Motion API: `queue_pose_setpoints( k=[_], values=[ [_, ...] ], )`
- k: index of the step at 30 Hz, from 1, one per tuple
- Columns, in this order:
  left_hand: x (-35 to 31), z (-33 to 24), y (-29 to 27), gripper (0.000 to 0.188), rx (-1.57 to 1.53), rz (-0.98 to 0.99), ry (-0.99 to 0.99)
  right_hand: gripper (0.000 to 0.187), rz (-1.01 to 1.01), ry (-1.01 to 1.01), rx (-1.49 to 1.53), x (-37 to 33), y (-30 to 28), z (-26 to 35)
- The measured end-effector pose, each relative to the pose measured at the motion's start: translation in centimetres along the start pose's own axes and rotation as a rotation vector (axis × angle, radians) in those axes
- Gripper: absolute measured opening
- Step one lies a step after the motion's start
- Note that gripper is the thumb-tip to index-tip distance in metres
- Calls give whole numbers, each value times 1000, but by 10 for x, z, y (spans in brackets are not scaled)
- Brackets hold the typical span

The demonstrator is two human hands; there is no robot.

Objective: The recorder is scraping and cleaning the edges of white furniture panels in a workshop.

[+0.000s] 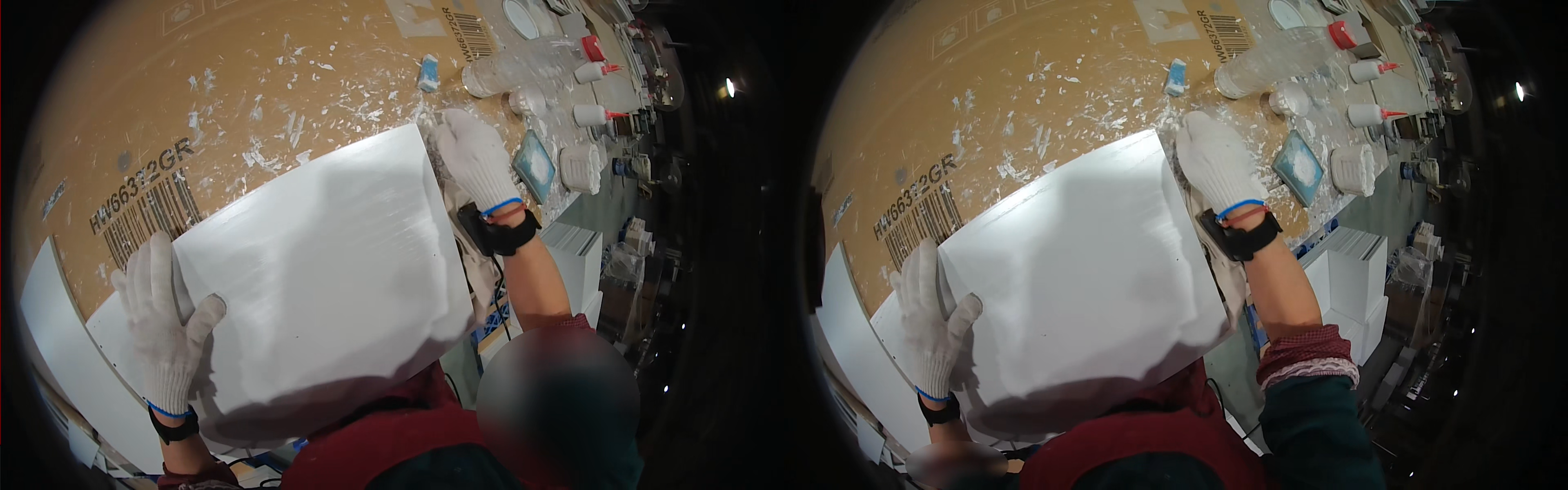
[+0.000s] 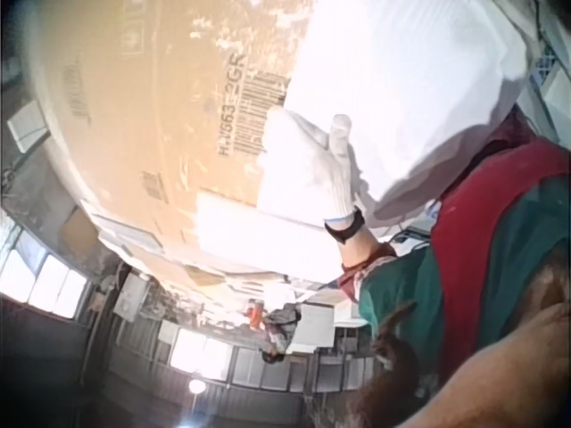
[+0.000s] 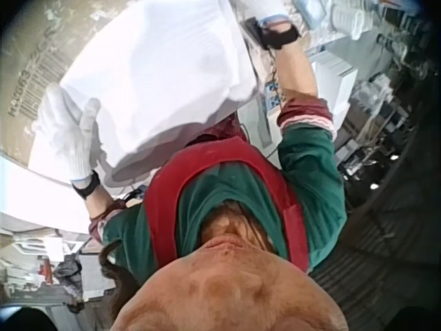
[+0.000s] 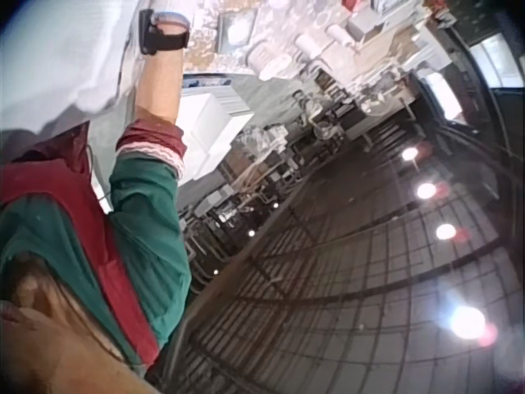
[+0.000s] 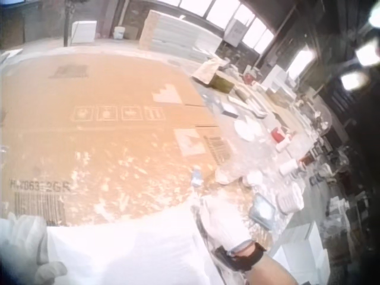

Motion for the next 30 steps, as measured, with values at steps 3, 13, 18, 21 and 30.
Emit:
queue_pose_setpoints(
  k=[3,13,18,21,30],
  values=[
    [1,-2,0,99,29,14,16,27,28,-83,110,1,1,3],
    [-1,-3,2,90,15,35,-16,24,-58,-205,121,6,-24,-16],
    [-9,-6,3,88,5,36,-78,18,-89,-526,-30,3,-61,-7],
    [-18,-20,6,93,37,74,-77,19,30,-836,11,-20,-49,6],
    [-125,-171,17,111,-14,389,77,13,-12,-996,18,-46,-6,8]
  ],
)
Point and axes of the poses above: each hand's wrist, its own x-axis towards the middle knuckle, its own y-axis out of the palm, z = x × y, the point moved 6 cm from there along x, towards the middle knuckle, and after that the axes turned 11 degrees about -z, right-handed, at the moved point
